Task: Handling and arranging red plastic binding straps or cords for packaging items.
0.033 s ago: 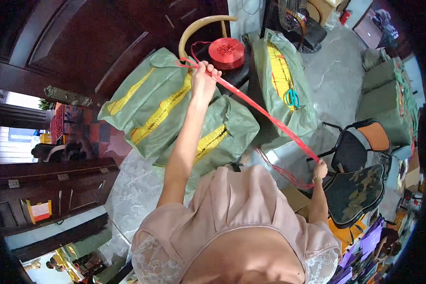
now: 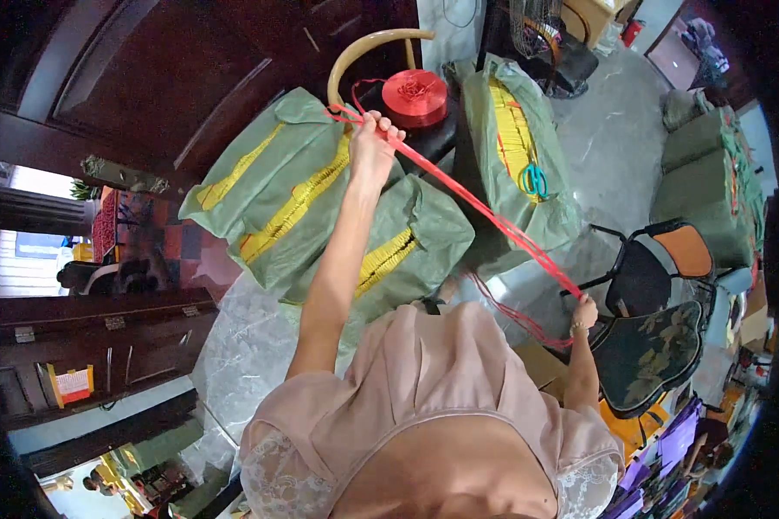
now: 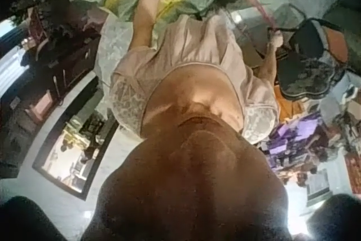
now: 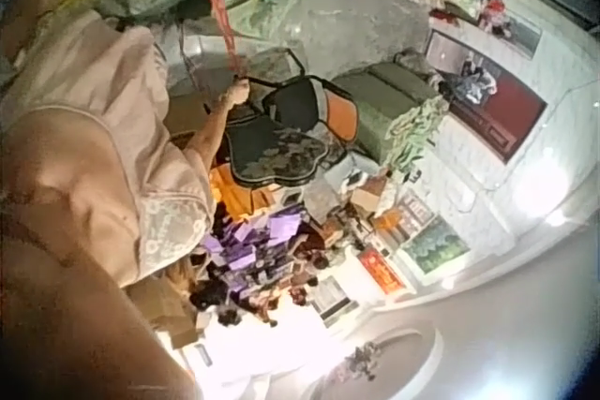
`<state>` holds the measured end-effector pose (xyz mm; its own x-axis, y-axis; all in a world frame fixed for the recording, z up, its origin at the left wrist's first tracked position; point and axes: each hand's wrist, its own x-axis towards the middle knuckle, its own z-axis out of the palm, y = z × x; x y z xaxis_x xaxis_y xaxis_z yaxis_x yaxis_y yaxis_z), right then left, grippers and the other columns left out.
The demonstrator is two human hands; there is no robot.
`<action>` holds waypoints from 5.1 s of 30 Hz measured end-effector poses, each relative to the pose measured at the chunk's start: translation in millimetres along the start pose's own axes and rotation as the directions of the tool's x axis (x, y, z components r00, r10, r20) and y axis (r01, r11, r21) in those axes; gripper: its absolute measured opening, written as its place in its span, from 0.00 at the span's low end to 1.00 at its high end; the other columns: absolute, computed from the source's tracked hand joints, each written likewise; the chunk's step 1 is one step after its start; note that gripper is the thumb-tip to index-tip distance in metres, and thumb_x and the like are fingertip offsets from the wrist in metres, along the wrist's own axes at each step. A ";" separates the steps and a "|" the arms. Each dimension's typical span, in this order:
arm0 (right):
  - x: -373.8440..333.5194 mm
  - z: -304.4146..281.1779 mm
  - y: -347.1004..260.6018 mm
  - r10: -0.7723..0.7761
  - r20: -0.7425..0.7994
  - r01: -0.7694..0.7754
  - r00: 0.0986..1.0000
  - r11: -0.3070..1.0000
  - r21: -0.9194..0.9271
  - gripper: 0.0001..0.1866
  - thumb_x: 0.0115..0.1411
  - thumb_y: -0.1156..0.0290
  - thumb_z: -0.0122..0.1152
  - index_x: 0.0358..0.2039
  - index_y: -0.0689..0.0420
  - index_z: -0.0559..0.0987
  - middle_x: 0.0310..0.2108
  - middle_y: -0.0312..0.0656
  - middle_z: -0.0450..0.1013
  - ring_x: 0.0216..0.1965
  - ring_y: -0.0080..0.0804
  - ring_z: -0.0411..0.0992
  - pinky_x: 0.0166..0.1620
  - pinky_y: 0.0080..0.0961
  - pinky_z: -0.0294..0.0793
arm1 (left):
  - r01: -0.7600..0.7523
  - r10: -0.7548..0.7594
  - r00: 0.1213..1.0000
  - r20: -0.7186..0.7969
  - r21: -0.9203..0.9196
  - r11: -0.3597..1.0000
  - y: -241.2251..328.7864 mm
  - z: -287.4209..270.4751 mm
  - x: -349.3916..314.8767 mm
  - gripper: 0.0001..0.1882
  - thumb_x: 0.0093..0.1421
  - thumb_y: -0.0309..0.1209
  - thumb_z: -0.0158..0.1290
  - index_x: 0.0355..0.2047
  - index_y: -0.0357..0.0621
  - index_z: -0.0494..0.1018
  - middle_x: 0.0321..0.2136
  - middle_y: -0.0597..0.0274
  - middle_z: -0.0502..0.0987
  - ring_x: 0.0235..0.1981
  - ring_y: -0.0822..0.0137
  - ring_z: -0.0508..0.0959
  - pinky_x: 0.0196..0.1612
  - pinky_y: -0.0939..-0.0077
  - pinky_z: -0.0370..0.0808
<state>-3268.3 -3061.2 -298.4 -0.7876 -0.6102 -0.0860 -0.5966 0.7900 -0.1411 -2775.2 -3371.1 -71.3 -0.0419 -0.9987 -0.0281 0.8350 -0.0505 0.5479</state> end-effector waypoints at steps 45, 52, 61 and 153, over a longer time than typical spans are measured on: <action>-113.9 -217.1 -411.0 -0.658 -0.482 0.593 0.579 -0.065 0.802 0.08 0.58 0.73 0.47 0.33 0.62 0.74 0.29 0.40 0.70 0.34 0.24 0.67 0.40 0.19 0.66 | -0.342 -0.014 0.901 0.434 0.729 0.593 -87.7 73.7 -68.8 0.14 0.63 0.34 0.36 0.38 0.38 0.66 0.23 0.72 0.67 0.22 0.78 0.66 0.24 0.80 0.64; -100.3 -219.7 -402.8 -0.736 -0.170 0.019 0.655 -0.209 0.978 0.17 0.64 0.61 0.39 0.40 0.61 0.70 0.36 0.37 0.70 0.40 0.24 0.68 0.49 0.22 0.65 | -0.098 -0.013 0.984 0.180 0.598 0.795 -58.2 93.5 -56.2 0.15 0.64 0.35 0.35 0.22 0.46 0.63 0.21 0.69 0.67 0.23 0.75 0.65 0.30 0.80 0.63; -113.8 -198.6 -377.5 -0.946 0.305 -0.081 0.106 0.298 0.951 0.26 0.63 0.49 0.34 0.22 0.57 0.70 0.14 0.28 0.61 0.18 0.17 0.57 0.25 0.18 0.57 | 0.204 -0.212 0.968 0.134 0.071 0.976 4.0 96.1 -34.6 0.14 0.62 0.33 0.36 0.18 0.49 0.59 0.12 0.73 0.55 0.11 0.78 0.52 0.14 0.83 0.51; -176.6 -259.8 -445.0 -0.896 0.065 0.706 -0.439 -0.299 0.642 0.12 0.60 0.63 0.45 0.31 0.58 0.70 0.24 0.53 0.68 0.28 0.50 0.68 0.31 0.37 0.67 | -0.334 -0.074 0.942 0.327 0.898 -0.288 106.7 55.9 -189.6 0.28 0.57 0.32 0.47 0.57 0.37 0.54 0.51 0.46 0.64 0.53 0.52 0.63 0.54 0.65 0.57</action>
<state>-2903.7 -3289.5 35.8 0.8903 -0.4443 0.0997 -0.2789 -0.7051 -0.6519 -2708.8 -3187.2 39.1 -0.2804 -0.9374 0.2068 -0.7186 0.3478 0.6022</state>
